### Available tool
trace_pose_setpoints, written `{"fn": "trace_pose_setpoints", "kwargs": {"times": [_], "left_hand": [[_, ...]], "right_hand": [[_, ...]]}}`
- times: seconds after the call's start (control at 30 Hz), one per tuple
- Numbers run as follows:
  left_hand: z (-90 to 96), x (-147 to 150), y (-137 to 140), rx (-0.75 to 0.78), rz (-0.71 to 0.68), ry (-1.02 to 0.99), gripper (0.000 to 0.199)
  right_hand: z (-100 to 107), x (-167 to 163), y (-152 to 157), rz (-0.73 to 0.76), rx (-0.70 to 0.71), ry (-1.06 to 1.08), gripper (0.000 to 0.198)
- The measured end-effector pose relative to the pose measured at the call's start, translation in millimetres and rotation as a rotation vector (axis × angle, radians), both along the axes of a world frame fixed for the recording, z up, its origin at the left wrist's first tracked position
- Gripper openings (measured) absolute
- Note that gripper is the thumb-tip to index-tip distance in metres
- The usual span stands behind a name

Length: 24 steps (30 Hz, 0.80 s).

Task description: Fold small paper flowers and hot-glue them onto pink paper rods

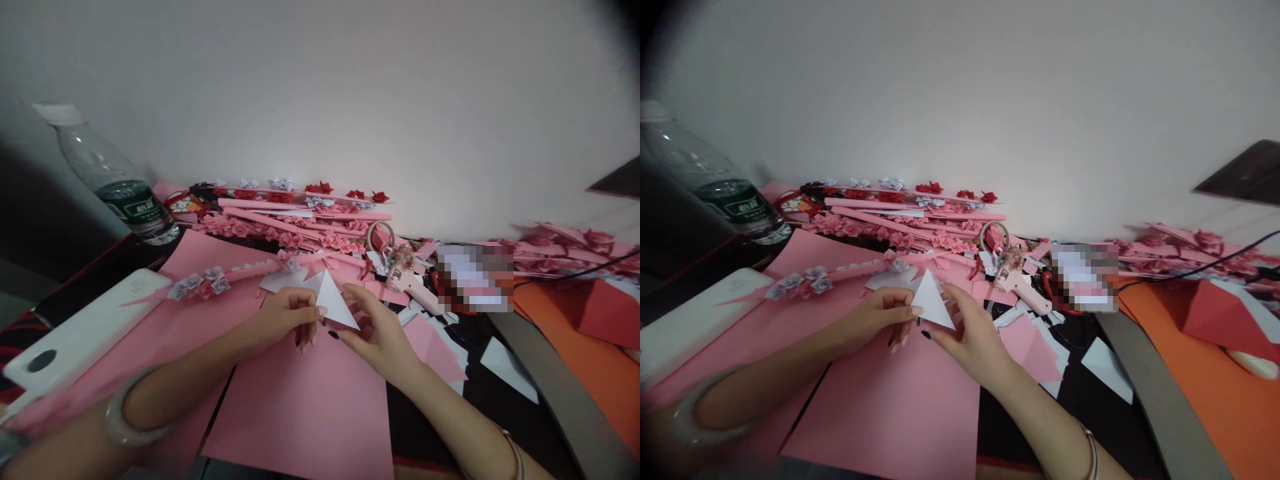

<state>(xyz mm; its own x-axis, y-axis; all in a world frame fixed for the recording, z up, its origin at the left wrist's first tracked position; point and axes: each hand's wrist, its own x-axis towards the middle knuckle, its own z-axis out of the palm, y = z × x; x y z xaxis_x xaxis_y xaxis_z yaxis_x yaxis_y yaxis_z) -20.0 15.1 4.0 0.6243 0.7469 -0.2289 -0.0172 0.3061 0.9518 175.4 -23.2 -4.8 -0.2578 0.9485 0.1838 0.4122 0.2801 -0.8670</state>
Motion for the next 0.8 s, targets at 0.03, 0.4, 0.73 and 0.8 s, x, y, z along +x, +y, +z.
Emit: {"fn": "trace_pose_setpoints", "kwargs": {"times": [0.03, 0.4, 0.73, 0.8], "left_hand": [[-0.2, 0, 0, 0.01, -0.003, 0.01, 0.026], [-0.7, 0, -1, 0.056, -0.044, 0.105, 0.03], [2.9, 3, 0, 0.023, -0.046, 0.096, 0.026], [1.4, 2, 0, 0.02, -0.043, 0.091, 0.026]], "right_hand": [[0, 0, 0, -0.003, 0.02, -0.039, 0.053], [-3, 11, 4, 0.027, 0.299, -0.242, 0.035], [2, 9, 4, -0.025, 0.034, -0.129, 0.036], [3, 8, 3, -0.021, 0.035, -0.139, 0.035]]}}
